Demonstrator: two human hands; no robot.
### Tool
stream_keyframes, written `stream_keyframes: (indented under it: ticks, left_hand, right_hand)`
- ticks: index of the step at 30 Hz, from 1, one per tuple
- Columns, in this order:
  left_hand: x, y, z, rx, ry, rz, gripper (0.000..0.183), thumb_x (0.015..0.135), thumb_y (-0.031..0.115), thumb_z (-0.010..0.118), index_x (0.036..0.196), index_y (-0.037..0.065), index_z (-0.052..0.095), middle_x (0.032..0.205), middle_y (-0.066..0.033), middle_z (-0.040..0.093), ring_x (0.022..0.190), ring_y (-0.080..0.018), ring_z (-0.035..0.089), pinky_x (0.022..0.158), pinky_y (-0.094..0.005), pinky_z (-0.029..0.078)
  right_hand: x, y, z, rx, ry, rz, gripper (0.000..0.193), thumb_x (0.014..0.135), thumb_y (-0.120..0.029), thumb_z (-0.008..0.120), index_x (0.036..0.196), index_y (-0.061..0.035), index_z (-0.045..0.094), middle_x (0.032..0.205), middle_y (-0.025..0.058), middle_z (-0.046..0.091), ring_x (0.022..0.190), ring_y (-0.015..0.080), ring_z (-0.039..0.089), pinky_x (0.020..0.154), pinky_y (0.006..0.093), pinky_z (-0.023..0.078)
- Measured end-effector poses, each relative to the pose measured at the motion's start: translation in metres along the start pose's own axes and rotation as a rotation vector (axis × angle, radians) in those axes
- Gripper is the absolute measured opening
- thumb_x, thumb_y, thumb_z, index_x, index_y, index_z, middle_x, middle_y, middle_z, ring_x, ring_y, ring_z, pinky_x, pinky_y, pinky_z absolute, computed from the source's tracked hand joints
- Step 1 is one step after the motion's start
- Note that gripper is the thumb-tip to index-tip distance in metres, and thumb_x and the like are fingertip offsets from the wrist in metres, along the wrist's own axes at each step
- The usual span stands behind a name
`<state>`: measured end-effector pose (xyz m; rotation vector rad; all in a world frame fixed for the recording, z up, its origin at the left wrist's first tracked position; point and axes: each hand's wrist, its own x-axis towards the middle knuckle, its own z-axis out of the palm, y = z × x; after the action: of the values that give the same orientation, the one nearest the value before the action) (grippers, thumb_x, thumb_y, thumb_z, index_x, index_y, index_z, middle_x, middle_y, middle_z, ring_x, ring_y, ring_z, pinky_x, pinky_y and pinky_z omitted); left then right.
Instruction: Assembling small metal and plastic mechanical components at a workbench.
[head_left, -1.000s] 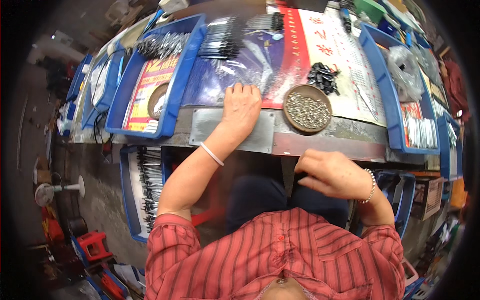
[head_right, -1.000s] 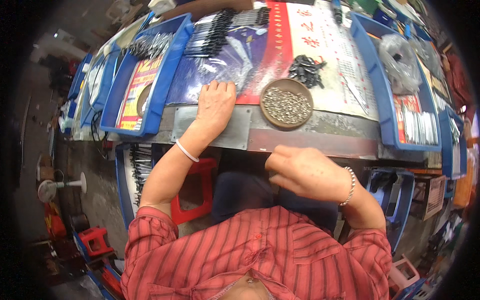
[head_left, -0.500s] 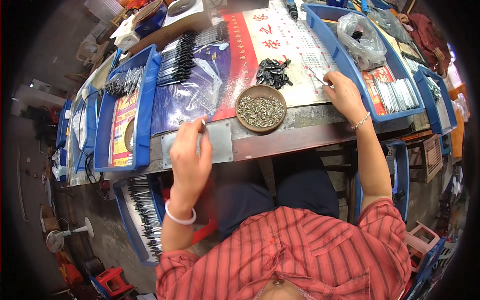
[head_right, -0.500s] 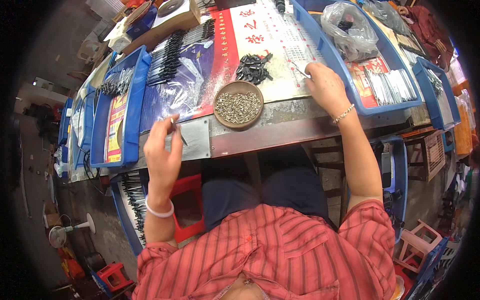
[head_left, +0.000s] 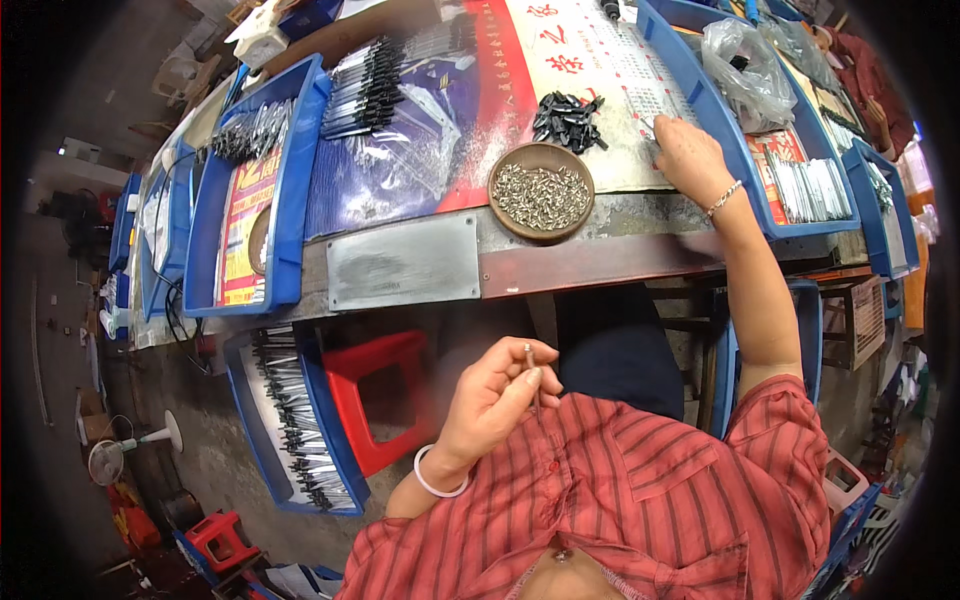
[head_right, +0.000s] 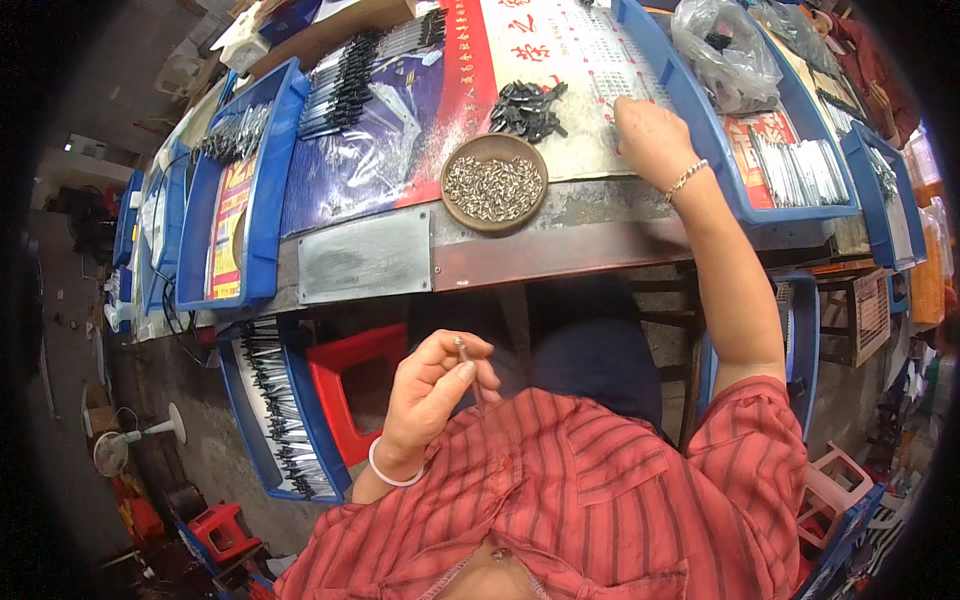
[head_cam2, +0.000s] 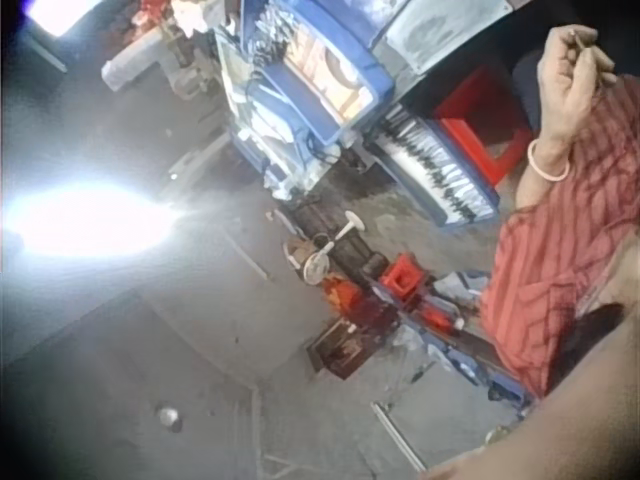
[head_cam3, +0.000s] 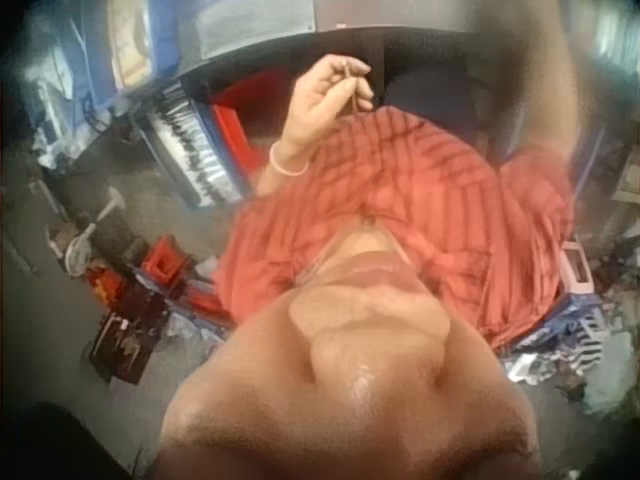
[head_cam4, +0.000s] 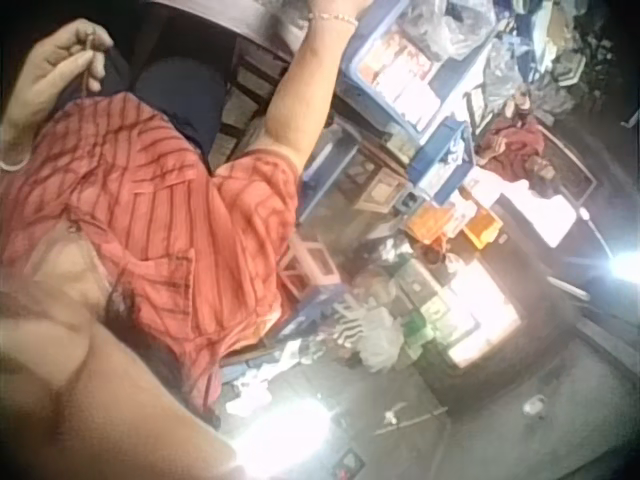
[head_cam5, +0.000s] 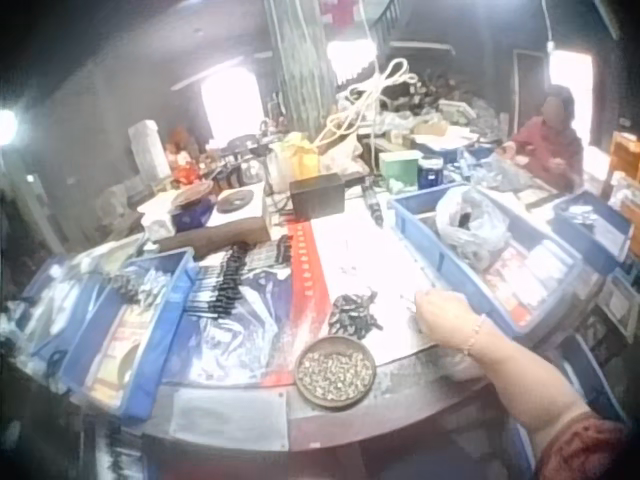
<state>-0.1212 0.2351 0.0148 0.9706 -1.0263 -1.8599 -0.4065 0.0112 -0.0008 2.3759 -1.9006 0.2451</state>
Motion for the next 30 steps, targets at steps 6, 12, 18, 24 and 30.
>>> stream_keyframes:
  ticks: [6, 12, 18, 24, 30]
  left_hand:
    - [-0.002, -0.018, 0.008, -0.087, -0.082, -0.009, 0.022, 0.094, 0.007, 0.041, 0.112, -0.002, 0.047, 0.085, -0.0053, 0.055, 0.074, -0.0074, 0.054, 0.067, -0.0211, 0.047]
    - [0.001, -0.026, 0.015, -0.129, -0.083, 0.002, 0.021, 0.094, 0.010, 0.042, 0.111, -0.002, 0.047, 0.083, -0.0049, 0.055, 0.072, -0.0070, 0.053, 0.066, -0.0204, 0.046]
    - [0.012, -0.028, 0.023, -0.180, 0.001, -0.034, 0.018, 0.093, 0.011, 0.044, 0.106, -0.001, 0.051, 0.075, -0.0034, 0.054, 0.062, -0.0053, 0.048, 0.057, -0.0179, 0.040]
    - [0.028, -0.028, 0.028, -0.257, 0.052, -0.132, 0.015, 0.090, 0.009, 0.048, 0.099, -0.001, 0.055, 0.061, 0.0002, 0.047, 0.049, -0.0029, 0.034, 0.045, -0.0181, 0.028]
    - [0.038, -0.026, 0.026, -0.326, 0.079, -0.134, 0.029, 0.094, 0.022, 0.045, 0.103, -0.003, 0.055, 0.060, 0.0015, 0.047, 0.045, -0.0025, 0.033, 0.043, -0.0172, 0.028]
  right_hand:
    - [0.011, 0.001, -0.007, -0.066, -0.165, -0.046, 0.014, 0.071, -0.003, 0.056, 0.083, 0.0024, 0.058, 0.085, 0.0231, 0.062, 0.084, 0.0379, 0.061, 0.072, 0.0454, 0.048]
    - [0.014, 0.003, 0.001, -0.079, -0.140, -0.137, 0.018, 0.070, 0.001, 0.053, 0.088, 0.0027, 0.051, 0.085, 0.0220, 0.059, 0.084, 0.0390, 0.058, 0.073, 0.0457, 0.046]
    - [0.002, -0.010, 0.006, -0.169, -0.064, -0.242, 0.022, 0.077, 0.003, 0.048, 0.098, -0.0013, 0.046, 0.084, 0.0171, 0.058, 0.078, 0.0337, 0.060, 0.066, 0.0397, 0.050]
    - [-0.016, -0.013, -0.008, -0.112, 0.106, -0.288, 0.012, 0.076, 0.000, 0.051, 0.087, -0.0023, 0.049, 0.082, 0.0146, 0.058, 0.075, 0.0298, 0.062, 0.061, 0.0378, 0.051]
    - [-0.103, -0.093, -0.058, 0.281, 0.493, -0.632, 0.020, 0.065, -0.009, 0.058, 0.083, -0.0035, 0.056, 0.082, 0.0083, 0.053, 0.063, 0.0182, 0.052, 0.055, 0.0301, 0.043]
